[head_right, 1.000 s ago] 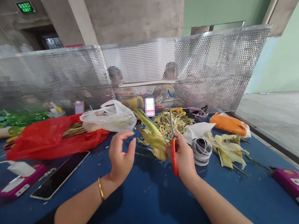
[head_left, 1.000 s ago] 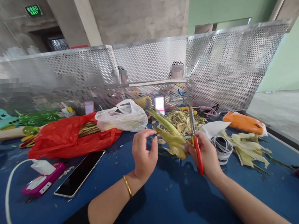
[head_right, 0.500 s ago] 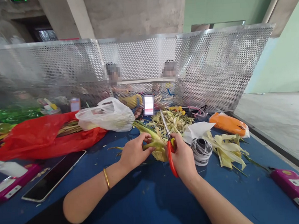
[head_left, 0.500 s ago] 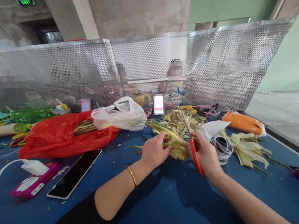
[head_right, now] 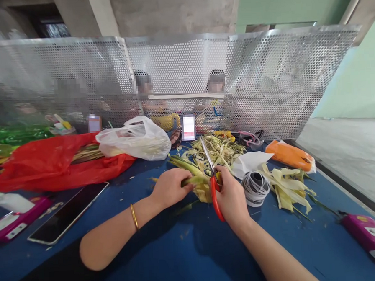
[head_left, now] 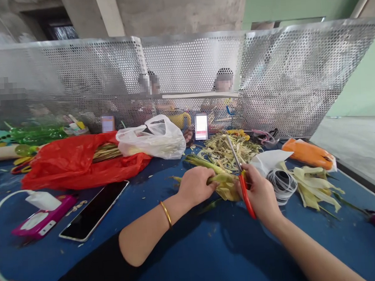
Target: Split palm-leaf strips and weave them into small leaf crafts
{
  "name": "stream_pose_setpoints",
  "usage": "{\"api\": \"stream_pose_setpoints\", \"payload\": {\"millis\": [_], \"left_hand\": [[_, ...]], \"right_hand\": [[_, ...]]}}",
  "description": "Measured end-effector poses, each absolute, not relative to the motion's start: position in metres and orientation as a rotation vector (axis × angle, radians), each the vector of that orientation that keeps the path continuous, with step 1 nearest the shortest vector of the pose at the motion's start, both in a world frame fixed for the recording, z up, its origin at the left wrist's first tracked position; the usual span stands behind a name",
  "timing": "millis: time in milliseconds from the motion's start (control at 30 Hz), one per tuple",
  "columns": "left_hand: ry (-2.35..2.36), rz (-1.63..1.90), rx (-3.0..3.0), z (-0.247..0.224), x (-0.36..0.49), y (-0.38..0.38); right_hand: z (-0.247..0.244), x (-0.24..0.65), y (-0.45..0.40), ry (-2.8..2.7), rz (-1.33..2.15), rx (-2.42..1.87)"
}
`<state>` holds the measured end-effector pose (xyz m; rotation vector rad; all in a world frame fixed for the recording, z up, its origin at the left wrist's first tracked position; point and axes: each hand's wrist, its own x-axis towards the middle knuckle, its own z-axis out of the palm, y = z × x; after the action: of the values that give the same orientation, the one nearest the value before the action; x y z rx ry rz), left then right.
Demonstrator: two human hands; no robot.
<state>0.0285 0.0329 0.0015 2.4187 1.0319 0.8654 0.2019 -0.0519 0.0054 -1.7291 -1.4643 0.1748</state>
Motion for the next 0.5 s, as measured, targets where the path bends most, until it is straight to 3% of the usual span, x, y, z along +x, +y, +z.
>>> {"api": "stream_pose_setpoints", "payload": {"millis": [200, 367, 500], "left_hand": [[0.956, 0.727, 2.506, 0.003, 0.028, 0.033], [1.039, 0.631, 2.087, 0.002, 0.024, 0.036], [0.962, 0.664, 1.722, 0.000, 0.021, 0.043]], "right_hand": [[0.006, 0.203, -0.051, -1.455, 0.158, -1.727], [0.010, 0.209, -0.049, -1.389, 0.273, -1.677], [0.024, 0.216, -0.058, -1.374, 0.510, -1.387]]}}
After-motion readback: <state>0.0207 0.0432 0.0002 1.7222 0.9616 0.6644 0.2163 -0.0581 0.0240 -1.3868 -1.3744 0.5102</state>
